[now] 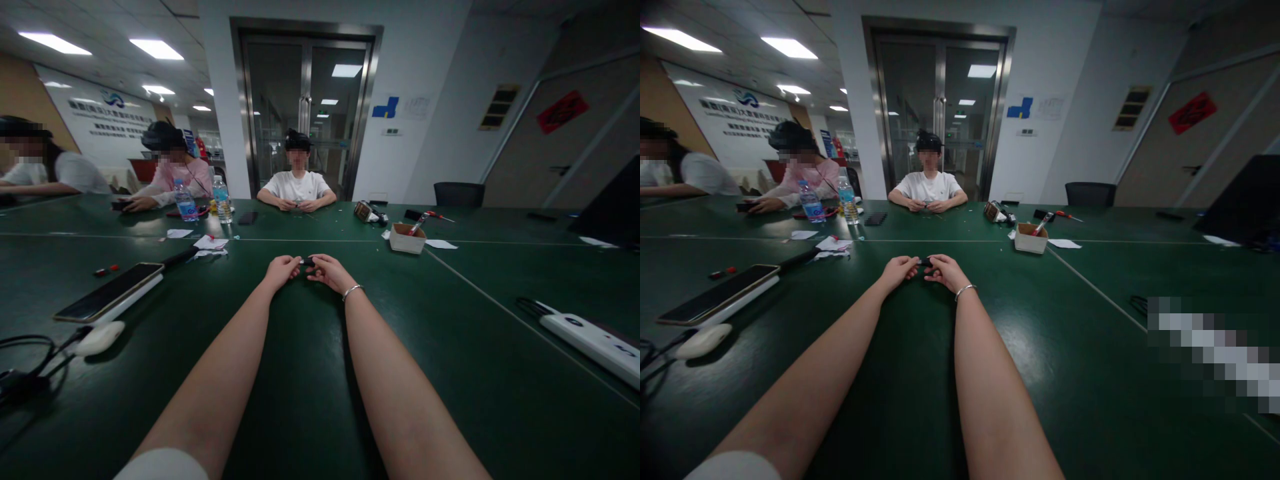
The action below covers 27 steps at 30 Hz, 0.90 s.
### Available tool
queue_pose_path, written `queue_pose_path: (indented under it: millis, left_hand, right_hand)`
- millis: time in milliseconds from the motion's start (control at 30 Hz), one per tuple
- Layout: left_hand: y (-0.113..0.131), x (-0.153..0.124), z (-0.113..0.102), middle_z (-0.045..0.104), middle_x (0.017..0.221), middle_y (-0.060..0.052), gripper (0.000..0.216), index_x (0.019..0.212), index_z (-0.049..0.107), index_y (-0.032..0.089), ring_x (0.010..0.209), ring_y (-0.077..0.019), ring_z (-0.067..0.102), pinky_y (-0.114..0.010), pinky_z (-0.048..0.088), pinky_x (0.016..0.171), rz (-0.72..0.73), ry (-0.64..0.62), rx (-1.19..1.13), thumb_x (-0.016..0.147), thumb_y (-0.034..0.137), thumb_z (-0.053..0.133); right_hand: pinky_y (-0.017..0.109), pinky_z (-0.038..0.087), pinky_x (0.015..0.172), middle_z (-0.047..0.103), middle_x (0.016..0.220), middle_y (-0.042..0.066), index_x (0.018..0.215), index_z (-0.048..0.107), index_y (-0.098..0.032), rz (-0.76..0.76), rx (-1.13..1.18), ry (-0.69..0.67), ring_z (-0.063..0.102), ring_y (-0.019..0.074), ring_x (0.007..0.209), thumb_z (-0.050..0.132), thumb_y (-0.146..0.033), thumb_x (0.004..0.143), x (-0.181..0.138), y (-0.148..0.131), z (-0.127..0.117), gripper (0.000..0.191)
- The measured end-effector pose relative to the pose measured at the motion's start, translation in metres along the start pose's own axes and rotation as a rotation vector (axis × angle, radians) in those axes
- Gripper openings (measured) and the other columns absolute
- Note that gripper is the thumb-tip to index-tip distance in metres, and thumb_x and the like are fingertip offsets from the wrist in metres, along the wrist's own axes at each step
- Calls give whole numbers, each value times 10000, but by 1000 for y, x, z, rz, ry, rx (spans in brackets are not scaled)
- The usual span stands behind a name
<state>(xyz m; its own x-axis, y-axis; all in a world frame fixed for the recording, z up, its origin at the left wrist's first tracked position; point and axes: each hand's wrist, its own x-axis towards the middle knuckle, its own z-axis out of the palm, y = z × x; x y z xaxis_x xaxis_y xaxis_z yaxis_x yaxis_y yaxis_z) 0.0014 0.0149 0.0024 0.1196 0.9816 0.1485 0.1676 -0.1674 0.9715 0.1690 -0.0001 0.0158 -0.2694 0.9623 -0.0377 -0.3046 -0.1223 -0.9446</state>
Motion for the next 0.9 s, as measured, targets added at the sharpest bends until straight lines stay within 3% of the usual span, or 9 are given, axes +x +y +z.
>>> queue_pose_path:
  millis: [333,500,633,800,900]
  left_hand:
    - [7,-7,-2,614,736,-20,295,891,623,163,669,-118,580,-231,468,584,81,-5,-73,620,255,692]
    - [7,-7,-2,628,818,-54,258,896,633,160,757,-142,598,-222,467,587,52,13,-119,674,291,643]
    - [9,-8,-2,635,904,-68,290,888,636,157,804,-147,594,-211,462,597,66,38,-124,628,273,691]
    - [9,-7,0,645,850,-74,324,883,605,134,695,-131,610,-225,447,579,-28,48,-213,674,375,662]
    - [8,-6,0,642,768,-59,314,842,616,128,644,-121,590,-230,439,567,4,49,-155,659,376,675]
  right_hand:
    - [322,576,619,591,524,-15,893,540,-149,3,11,12,480,53,393,504,-142,873,-1,-1,1,42]
    - [327,578,621,592,530,-17,888,546,-153,0,8,18,484,54,400,539,-175,863,-1,-1,1,34]
    - [327,578,621,582,519,-22,893,545,-150,2,2,21,492,57,403,534,-166,863,-1,-1,1,36]
    - [319,578,611,564,504,-31,892,543,-149,6,-2,24,489,55,397,512,-137,868,-1,-1,2,41]
    - [317,578,612,562,505,-30,887,546,-146,9,-10,9,501,60,411,522,-142,865,-1,-1,2,33]
